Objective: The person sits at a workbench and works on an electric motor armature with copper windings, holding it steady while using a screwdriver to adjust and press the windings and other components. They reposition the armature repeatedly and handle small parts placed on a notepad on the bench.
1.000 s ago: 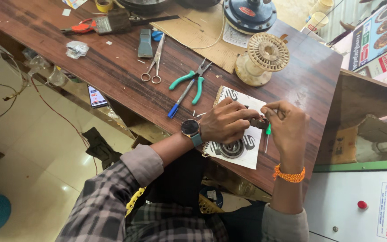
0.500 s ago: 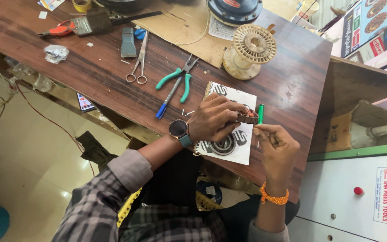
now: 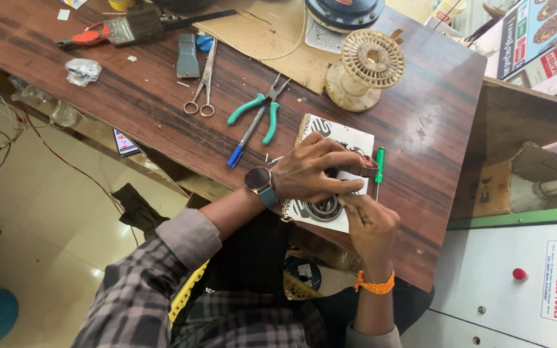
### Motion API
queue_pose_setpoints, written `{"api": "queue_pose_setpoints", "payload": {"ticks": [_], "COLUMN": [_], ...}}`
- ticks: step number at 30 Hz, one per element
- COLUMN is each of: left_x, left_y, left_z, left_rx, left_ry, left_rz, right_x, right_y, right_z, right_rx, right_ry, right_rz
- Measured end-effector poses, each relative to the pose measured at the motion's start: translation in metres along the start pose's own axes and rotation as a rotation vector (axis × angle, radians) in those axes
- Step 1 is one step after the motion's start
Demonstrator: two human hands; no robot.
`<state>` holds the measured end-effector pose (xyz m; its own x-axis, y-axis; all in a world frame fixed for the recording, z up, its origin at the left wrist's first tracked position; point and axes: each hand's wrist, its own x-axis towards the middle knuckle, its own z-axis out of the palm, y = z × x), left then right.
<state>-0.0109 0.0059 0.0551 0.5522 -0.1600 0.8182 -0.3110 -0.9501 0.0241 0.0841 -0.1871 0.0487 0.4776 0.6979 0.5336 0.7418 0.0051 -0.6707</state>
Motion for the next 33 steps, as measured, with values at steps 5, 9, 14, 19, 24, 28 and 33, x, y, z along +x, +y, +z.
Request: {"api": "queue_pose_setpoints", "payload": {"ticks": [5,9,14,19,24,28,33], "left_x": [-0.003,-0.002,-0.003,-0.003,-0.007,-0.011,-0.011], "left_y": [0.005,0.010,0.013,0.012,0.007,0.004,0.008], "left_z": [-0.001,0.000,0.002,0.000,-0.006,-0.008,-0.013], "left_rx": [0.101,-0.037,-0.101,-0.091,-0.044,-0.025,-0.001], "left_ry": [-0.033,0.044,0.078,0.118,0.132,0.138,0.093], "left_rz": [0.052,0.006,-0.033,-0.058,-0.034,-0.014,-0.017], "right_x": [-0.012,-0.006,0.016,0.046,0.061,0.066,0.097], "right_y": [-0.014,-0.024,-0.031,-0.041,-0.055,-0.057,-0.039], "right_z": [-0.009,-0.024,-0.038,-0.031,-0.023,-0.021,-0.020], "right_rx": [0.120,0.132,0.023,0.010,0.035,0.013,-0.002], "right_ry": [0.017,0.105,0.108,0.032,-0.013,-0.054,-0.250], "right_rz": [0.096,0.159,0.154,0.171,0.231,0.307,0.398]}}
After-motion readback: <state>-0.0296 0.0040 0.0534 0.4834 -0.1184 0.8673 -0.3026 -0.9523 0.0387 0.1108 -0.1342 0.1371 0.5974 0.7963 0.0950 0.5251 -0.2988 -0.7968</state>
